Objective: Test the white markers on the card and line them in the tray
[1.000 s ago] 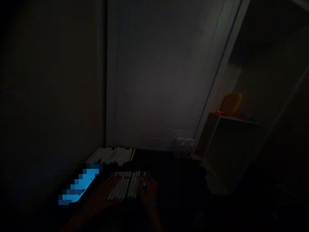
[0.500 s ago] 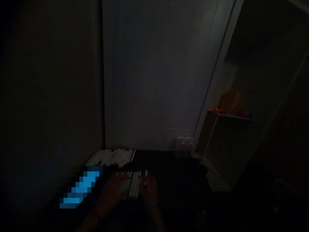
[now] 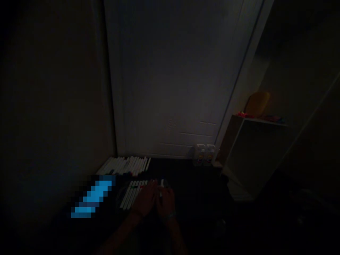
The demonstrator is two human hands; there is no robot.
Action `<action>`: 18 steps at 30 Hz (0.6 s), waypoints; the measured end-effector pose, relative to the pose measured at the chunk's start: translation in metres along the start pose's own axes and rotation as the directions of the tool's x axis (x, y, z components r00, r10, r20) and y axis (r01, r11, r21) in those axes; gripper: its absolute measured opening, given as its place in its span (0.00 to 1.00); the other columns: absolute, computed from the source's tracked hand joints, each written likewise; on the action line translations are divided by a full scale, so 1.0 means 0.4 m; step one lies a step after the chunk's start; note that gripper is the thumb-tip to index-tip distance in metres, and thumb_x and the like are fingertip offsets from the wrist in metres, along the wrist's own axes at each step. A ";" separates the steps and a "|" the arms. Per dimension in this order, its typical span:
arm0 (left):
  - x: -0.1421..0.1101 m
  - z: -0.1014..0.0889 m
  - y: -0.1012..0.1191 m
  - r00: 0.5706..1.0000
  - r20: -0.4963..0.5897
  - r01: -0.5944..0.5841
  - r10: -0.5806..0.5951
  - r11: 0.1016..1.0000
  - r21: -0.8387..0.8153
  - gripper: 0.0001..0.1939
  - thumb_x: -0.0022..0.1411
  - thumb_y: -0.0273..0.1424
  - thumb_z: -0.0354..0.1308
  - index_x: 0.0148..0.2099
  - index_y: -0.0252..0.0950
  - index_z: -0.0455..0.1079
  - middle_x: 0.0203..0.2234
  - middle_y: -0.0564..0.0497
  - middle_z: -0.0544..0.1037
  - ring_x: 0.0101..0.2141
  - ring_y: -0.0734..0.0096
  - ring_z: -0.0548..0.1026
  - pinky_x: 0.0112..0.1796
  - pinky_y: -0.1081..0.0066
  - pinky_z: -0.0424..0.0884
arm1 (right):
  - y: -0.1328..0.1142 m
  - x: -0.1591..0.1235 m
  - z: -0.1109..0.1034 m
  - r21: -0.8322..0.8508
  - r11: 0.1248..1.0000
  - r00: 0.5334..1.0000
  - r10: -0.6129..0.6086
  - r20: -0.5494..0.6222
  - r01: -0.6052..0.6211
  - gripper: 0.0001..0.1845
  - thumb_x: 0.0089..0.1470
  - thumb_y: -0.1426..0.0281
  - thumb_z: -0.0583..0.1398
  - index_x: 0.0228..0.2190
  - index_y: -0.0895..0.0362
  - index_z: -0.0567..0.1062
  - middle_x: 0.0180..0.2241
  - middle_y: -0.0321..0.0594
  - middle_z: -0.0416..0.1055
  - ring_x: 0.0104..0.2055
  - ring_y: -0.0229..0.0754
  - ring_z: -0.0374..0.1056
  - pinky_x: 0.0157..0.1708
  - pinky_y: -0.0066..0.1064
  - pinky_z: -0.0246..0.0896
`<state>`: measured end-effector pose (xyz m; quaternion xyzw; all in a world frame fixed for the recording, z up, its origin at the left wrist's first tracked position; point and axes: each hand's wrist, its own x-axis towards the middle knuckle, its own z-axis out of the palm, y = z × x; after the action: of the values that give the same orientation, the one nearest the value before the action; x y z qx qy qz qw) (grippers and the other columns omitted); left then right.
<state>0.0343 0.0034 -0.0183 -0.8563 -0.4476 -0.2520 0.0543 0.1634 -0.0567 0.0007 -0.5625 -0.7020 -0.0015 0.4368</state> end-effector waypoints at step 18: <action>-0.082 -0.049 -0.078 0.997 -0.051 0.070 -0.065 0.992 0.106 0.28 0.60 0.43 0.42 0.59 0.35 0.52 0.57 0.46 0.56 0.57 0.57 0.51 0.53 0.55 0.53 | 0.027 -0.006 0.030 -0.082 0.996 0.999 0.029 0.020 -0.027 0.25 0.50 0.75 0.52 0.51 0.51 0.61 0.48 0.38 0.65 0.47 0.46 0.57 0.47 0.39 0.53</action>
<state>-0.0135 -0.0088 -0.0211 -0.8302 -0.4878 -0.2495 0.1025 0.1646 -0.0486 -0.0138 -0.5897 -0.6979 -0.0180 0.4060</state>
